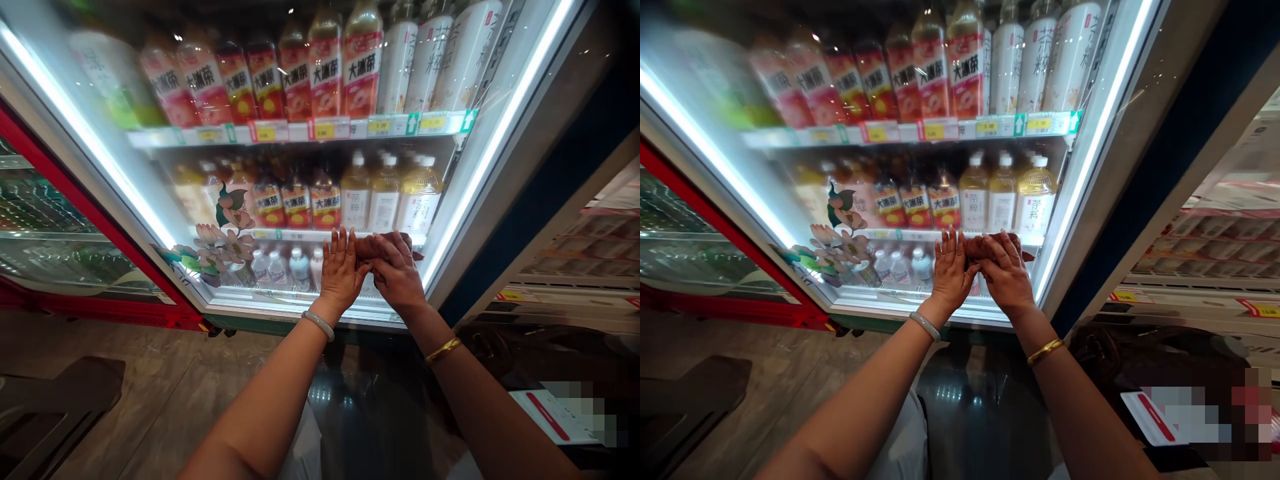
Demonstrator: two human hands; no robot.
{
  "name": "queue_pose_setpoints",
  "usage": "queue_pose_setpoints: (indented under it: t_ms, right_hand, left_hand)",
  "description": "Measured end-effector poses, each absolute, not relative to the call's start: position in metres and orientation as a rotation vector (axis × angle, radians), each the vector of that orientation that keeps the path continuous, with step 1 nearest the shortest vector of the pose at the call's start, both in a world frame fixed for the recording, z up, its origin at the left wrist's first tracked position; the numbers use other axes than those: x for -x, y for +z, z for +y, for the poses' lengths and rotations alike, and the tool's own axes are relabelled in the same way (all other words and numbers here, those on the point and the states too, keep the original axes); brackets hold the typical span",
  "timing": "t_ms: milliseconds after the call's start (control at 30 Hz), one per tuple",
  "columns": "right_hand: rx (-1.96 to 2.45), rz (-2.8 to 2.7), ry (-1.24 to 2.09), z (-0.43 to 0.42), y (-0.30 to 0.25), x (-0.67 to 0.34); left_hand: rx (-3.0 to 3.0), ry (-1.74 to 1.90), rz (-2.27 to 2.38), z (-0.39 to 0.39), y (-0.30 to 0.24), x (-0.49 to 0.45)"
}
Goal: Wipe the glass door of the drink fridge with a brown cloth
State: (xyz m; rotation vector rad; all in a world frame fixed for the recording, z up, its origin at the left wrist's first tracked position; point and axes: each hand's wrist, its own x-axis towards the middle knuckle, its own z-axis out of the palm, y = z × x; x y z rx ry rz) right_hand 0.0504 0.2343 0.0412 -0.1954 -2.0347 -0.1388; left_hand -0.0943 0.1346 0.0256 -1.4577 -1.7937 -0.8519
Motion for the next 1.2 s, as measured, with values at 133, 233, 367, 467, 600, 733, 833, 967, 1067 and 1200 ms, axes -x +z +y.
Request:
queue_pose_setpoints:
  t_ms: [133,233,367,467,600,733,833,967,1067,1200]
  right_hand:
    - [0.207,-1.916,-0.122,0.252,0.045,-0.067]
    - [0.396,-1.771,-0.07,0.263,0.061,-0.073]
    - [0.425,-1.85,-0.063,0.247,0.068,-0.055]
    - [0.307,-1.996,-0.122,0.228,0.058,-0.04]
    - [0.192,-2.011,-0.173,0.235,0.053,-0.048]
    - [0.379,-1.768,-0.097,0.261,0.07,-0.068]
    - [0.52,-1.704,-0.06,0.261,0.078,-0.064]
    - [0.342,-1.936,-0.117,0.233,0.065,-0.039]
    - [0.144,-2.114,-0.194,0.223,0.05,-0.031]
    - [0.151,-2.028,-0.17,0.239,0.052,-0.046]
  left_hand:
    - [1.446,-0.86,-1.812,0.13,0.033,0.097]
    - [1.445,-0.871,-1.838,0.129,0.037,0.096]
    - [1.472,-0.869,-1.818,0.13,0.034,0.096]
    - [1.461,-0.87,-1.783,0.129,0.03,0.102]
    - [1.433,-0.867,-1.812,0.124,0.032,0.11]
    - [1.432,-0.868,-1.811,0.122,0.037,0.111]
    - [1.436,-0.882,-1.806,0.124,0.037,0.108]
    - [1.428,-0.909,-1.765,0.127,0.034,0.109]
    - [1.432,-0.898,-1.796,0.124,0.035,0.112]
    - [1.438,-0.871,-1.817,0.118,0.04,0.113]
